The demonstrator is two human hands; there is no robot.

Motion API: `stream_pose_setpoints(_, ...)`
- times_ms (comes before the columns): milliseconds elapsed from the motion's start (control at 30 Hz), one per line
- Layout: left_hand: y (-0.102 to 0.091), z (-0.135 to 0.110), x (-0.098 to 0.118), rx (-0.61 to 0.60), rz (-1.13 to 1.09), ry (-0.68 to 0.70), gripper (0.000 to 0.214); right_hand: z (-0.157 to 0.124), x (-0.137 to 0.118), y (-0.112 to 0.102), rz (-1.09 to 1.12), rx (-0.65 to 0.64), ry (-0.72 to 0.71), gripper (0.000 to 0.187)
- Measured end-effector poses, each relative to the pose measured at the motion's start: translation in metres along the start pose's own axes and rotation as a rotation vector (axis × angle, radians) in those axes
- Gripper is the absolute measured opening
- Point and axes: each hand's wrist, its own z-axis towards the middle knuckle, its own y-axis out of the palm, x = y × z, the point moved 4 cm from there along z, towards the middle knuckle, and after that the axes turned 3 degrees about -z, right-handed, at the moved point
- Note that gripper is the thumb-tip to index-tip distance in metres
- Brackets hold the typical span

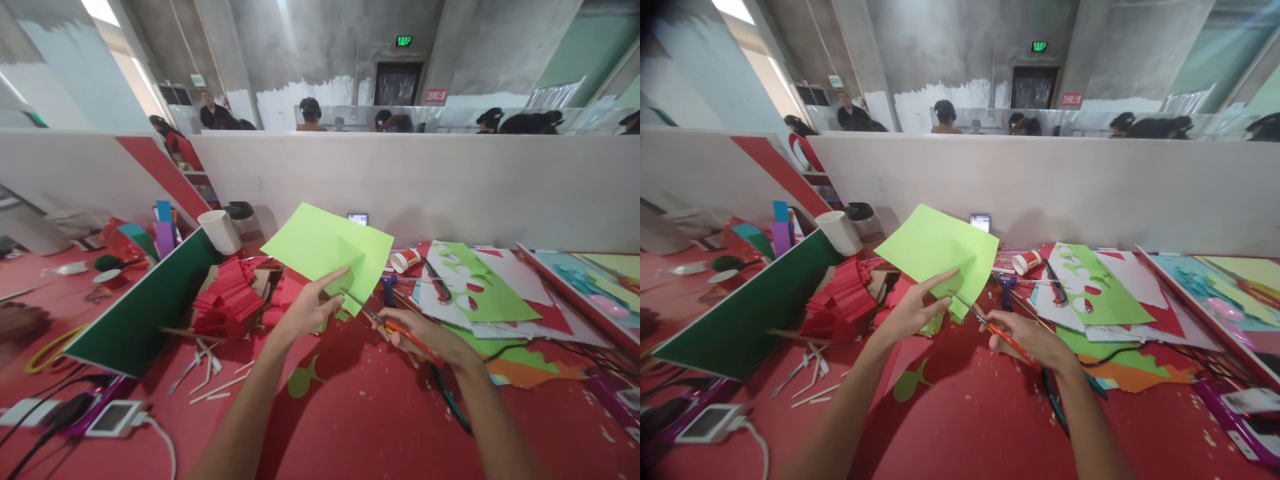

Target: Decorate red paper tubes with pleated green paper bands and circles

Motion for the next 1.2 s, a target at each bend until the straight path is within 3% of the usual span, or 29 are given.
stream_pose_setpoints(767, -0.0015, 0.0008, -0.0023, 0.007, 0.034, 0.021, 0.052, -0.0012, -0.0078, 0.0019, 0.072, 0.036, 0.026, 0.031)
stream_pose_setpoints(1200, -0.001, -0.0005, 0.0025, -0.031, 0.046, 0.021, 0.052, 0.0008, -0.0074, 0.0029, 0.059, 0.01, -0.026, 0.039)
